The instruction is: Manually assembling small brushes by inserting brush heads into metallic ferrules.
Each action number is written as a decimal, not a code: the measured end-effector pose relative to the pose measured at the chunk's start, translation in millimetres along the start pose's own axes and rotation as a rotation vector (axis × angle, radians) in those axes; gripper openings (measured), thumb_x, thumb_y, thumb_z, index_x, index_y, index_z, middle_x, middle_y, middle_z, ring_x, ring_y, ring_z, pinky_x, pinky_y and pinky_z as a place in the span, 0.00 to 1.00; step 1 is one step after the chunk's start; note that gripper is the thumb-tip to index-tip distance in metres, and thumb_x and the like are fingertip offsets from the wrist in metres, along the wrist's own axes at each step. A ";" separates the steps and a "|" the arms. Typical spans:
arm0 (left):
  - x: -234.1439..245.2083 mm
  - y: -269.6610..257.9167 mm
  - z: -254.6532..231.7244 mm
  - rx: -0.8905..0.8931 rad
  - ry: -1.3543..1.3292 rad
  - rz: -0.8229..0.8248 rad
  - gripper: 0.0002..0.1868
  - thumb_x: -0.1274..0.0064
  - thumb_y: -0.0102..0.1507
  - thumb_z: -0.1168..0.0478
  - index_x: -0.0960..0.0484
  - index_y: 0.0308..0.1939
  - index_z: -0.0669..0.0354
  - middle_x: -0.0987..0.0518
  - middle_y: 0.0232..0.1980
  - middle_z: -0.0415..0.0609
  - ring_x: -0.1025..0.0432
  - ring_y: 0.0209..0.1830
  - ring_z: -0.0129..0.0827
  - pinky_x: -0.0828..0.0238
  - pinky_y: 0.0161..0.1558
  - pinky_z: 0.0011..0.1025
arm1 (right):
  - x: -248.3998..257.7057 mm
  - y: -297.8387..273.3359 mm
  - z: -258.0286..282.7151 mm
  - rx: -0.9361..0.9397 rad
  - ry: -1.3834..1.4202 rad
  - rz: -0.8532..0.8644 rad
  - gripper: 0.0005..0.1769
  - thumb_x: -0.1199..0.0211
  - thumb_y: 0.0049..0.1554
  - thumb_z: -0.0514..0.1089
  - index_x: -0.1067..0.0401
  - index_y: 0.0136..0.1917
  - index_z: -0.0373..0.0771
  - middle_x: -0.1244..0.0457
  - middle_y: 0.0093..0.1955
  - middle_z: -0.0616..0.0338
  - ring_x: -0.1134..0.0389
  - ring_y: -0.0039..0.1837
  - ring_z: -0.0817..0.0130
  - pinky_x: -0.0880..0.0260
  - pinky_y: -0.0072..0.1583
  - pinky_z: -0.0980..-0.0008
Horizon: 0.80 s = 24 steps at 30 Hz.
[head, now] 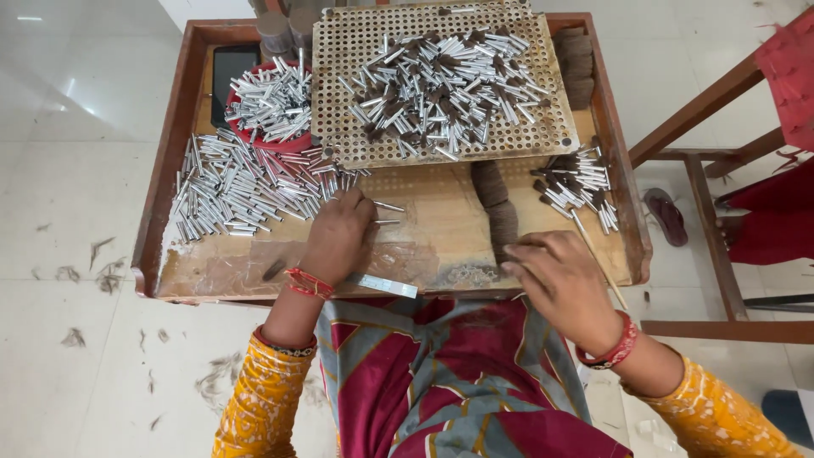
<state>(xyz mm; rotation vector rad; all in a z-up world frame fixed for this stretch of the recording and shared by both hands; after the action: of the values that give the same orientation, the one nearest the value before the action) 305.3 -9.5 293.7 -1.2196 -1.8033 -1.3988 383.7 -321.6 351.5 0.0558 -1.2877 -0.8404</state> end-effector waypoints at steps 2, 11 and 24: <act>7.7 -7.9 -14.8 0.001 -0.045 0.030 0.08 0.40 0.57 0.65 0.23 0.36 0.60 0.26 0.40 0.54 0.29 0.41 0.51 0.31 0.44 0.45 | -15.4 4.5 14.6 0.095 0.093 -0.004 0.14 0.33 0.57 0.44 0.24 0.55 0.38 0.33 0.55 0.56 0.33 0.58 0.55 0.32 0.59 0.58; 33.0 -54.4 -77.8 0.121 -0.520 -0.019 0.06 0.45 0.62 0.69 0.23 0.42 0.63 0.21 0.39 0.55 0.25 0.40 0.53 0.28 0.43 0.43 | -75.2 17.5 48.3 0.314 0.013 0.218 0.12 0.34 0.56 0.40 0.26 0.53 0.35 0.34 0.45 0.56 0.33 0.49 0.56 0.33 0.53 0.59; 31.0 -67.6 -73.7 0.228 -0.674 0.005 0.12 0.43 0.61 0.69 0.27 0.47 0.66 0.18 0.39 0.55 0.21 0.40 0.50 0.25 0.40 0.38 | -68.6 28.6 65.8 0.246 0.160 0.379 0.06 0.37 0.57 0.40 0.29 0.47 0.36 0.36 0.42 0.53 0.32 0.45 0.52 0.32 0.47 0.54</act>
<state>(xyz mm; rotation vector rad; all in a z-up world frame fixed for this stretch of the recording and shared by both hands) 223.7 -72.4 312.1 -1.6915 -2.3098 -0.7814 339.8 -235.1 330.2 0.0703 -1.1948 -0.3441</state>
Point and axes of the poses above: each hand's wrist, its own y-axis towards the middle knuckle, its own x-axis out of the back of the hand, z = x × y, the point moved 3 cm from there along y, towards the middle knuckle
